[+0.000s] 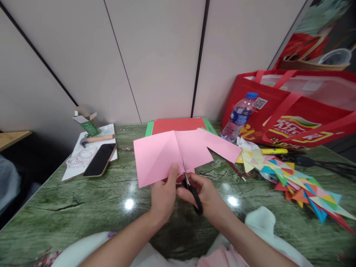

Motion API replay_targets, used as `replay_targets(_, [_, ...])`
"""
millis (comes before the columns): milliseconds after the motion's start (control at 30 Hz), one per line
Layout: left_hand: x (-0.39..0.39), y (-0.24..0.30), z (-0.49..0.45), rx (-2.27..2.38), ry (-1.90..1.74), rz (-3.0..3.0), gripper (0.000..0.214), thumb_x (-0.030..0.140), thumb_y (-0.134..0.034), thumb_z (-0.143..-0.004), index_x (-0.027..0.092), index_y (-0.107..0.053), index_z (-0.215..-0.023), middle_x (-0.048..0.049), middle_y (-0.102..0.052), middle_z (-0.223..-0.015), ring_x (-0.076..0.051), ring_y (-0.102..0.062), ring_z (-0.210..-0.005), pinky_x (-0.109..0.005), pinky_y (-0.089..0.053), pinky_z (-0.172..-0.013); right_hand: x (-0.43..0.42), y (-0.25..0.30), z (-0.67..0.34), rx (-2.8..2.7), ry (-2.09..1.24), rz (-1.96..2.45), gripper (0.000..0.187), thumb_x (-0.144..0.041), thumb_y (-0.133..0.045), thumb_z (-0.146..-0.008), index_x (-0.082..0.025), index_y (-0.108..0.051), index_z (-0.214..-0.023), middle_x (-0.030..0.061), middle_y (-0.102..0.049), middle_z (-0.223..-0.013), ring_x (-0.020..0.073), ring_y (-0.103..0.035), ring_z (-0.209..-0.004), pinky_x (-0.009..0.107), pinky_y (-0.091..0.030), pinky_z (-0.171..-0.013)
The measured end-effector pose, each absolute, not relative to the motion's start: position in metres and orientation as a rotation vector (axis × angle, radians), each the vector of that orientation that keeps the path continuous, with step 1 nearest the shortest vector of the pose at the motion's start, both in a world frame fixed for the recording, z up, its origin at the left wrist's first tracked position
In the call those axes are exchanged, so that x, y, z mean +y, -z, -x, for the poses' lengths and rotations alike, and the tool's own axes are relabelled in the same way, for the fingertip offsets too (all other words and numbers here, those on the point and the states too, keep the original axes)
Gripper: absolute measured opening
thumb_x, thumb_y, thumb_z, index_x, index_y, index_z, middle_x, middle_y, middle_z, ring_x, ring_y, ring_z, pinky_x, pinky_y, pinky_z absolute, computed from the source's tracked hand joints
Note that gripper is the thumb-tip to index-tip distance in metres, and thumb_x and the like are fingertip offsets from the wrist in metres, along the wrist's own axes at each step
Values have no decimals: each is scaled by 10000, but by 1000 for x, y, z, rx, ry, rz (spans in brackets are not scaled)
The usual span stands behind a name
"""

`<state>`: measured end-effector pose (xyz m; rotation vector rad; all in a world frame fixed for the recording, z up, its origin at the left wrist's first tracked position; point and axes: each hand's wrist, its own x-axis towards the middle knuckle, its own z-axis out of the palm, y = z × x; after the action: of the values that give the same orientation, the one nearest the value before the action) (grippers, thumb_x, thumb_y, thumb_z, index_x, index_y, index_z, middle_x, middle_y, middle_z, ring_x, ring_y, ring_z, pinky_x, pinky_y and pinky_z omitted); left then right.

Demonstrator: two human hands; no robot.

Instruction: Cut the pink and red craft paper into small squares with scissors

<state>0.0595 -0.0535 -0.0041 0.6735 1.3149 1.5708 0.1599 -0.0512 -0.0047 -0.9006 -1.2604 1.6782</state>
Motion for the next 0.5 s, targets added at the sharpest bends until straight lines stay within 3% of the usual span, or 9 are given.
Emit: replay_targets(500, [-54,10,-57,1369,-1579,-750,358,457,-653,-622,117,-648,-735,-83,-671,-721,-196,-614,-684,-296,-478,-651,-52,1,-158,-1210,-1698,930,326,-305,-775,-519,-141,-563,-705,-48,-499,-578,77,-410,-530,197,-332,-503])
